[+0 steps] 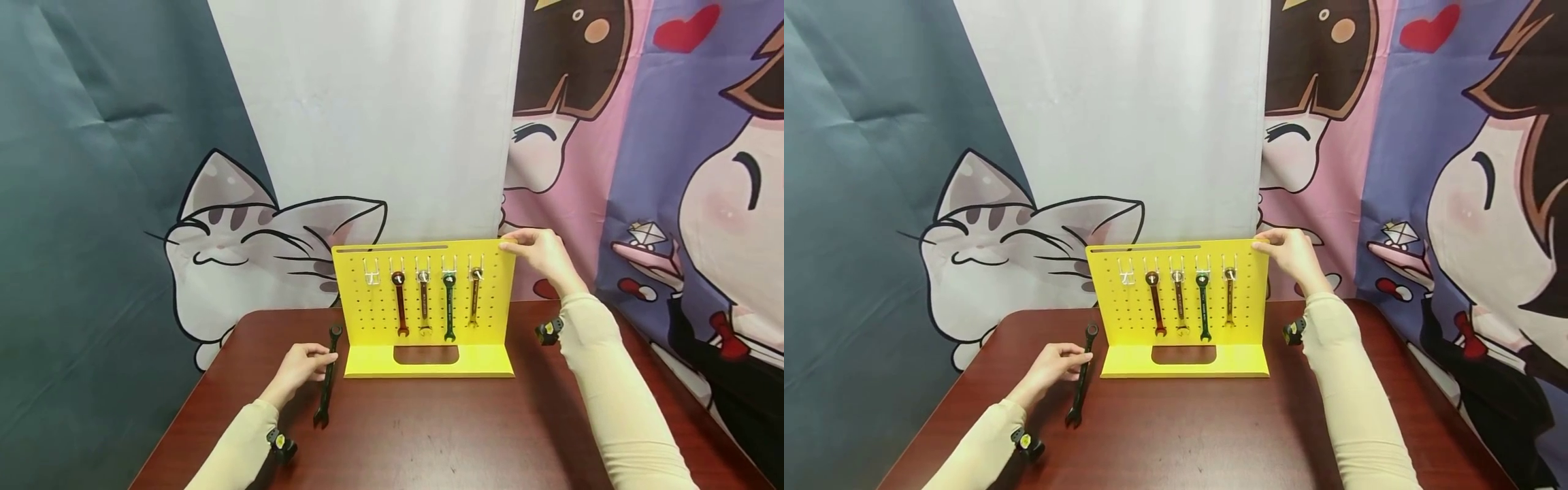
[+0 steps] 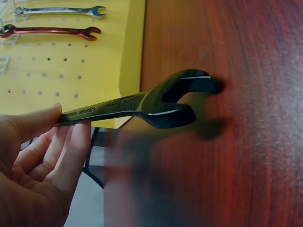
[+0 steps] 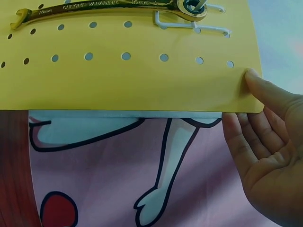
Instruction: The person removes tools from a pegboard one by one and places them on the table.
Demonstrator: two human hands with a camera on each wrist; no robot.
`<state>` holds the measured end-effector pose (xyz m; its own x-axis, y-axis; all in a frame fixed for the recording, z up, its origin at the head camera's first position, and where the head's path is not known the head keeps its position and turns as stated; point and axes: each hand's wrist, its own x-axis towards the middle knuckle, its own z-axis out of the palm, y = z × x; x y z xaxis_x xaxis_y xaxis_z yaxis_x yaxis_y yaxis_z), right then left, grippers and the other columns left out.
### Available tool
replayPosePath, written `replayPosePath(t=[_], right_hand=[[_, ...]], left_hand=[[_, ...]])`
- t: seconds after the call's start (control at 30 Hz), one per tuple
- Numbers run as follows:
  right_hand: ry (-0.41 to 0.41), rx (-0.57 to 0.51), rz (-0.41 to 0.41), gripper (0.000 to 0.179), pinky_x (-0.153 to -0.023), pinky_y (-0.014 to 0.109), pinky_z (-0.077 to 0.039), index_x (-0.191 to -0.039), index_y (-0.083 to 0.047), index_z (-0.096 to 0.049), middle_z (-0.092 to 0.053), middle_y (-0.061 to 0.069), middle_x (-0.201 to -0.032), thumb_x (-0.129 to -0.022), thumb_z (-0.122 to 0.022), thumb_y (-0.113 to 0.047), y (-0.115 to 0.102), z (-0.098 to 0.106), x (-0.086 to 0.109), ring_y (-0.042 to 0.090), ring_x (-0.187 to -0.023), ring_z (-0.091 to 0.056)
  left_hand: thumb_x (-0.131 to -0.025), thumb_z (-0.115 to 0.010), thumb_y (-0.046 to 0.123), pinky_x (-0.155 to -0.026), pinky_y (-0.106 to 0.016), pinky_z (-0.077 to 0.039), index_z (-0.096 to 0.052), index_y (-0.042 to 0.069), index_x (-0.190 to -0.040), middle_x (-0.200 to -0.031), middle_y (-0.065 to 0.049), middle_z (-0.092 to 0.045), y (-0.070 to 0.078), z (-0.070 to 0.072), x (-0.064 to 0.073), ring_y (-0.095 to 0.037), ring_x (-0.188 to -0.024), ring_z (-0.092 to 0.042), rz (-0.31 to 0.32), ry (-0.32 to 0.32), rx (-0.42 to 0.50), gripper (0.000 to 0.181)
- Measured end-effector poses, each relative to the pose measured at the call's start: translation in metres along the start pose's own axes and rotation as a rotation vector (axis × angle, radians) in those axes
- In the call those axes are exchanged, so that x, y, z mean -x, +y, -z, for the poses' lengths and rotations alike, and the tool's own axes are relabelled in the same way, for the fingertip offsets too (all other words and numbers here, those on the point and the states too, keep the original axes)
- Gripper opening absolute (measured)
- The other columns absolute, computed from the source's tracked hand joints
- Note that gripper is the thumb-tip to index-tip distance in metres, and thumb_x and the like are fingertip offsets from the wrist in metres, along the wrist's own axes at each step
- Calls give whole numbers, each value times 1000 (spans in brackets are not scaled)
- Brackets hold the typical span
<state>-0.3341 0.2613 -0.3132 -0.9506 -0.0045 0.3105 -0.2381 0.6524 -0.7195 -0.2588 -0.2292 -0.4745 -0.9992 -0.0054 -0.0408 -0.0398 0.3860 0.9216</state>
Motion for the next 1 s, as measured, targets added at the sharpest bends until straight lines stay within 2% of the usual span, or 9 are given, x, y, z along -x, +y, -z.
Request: replayPosePath(t=[0.43, 0.7, 1.0], right_hand=[[-12, 11, 4, 46, -97, 52, -48, -120, -8, -72, -70, 18, -120, -91, -74, -43, 0, 1, -4, 33, -115, -60], [1, 37, 10, 46, -89, 46, -48, -117, -8, -73, -72, 16, -115, -90, -76, -45, 1, 1, -4, 31, -108, -61], [-13, 42, 39, 45, -92, 48, -48, -116, -7, -73, -72, 18, -114, -91, -75, -44, 1, 2, -5, 33, -109, -62]], left_hand=[[-89, -77, 12, -59, -31, -60, -73, -5, -100, -92, -12, -66, -14, -9, -4, -19, -69, -63, 60, 12, -67, 20], [-90, -76, 9, -59, -29, -59, -71, -9, -103, -89, -14, -65, -16, -12, -8, -18, -68, -62, 80, 2, -80, 23], [-87, -77, 5, -55, -28, -58, -70, -11, -101, -82, -14, -63, -18, -13, -7, -17, -65, -60, 93, -11, -90, 23]])
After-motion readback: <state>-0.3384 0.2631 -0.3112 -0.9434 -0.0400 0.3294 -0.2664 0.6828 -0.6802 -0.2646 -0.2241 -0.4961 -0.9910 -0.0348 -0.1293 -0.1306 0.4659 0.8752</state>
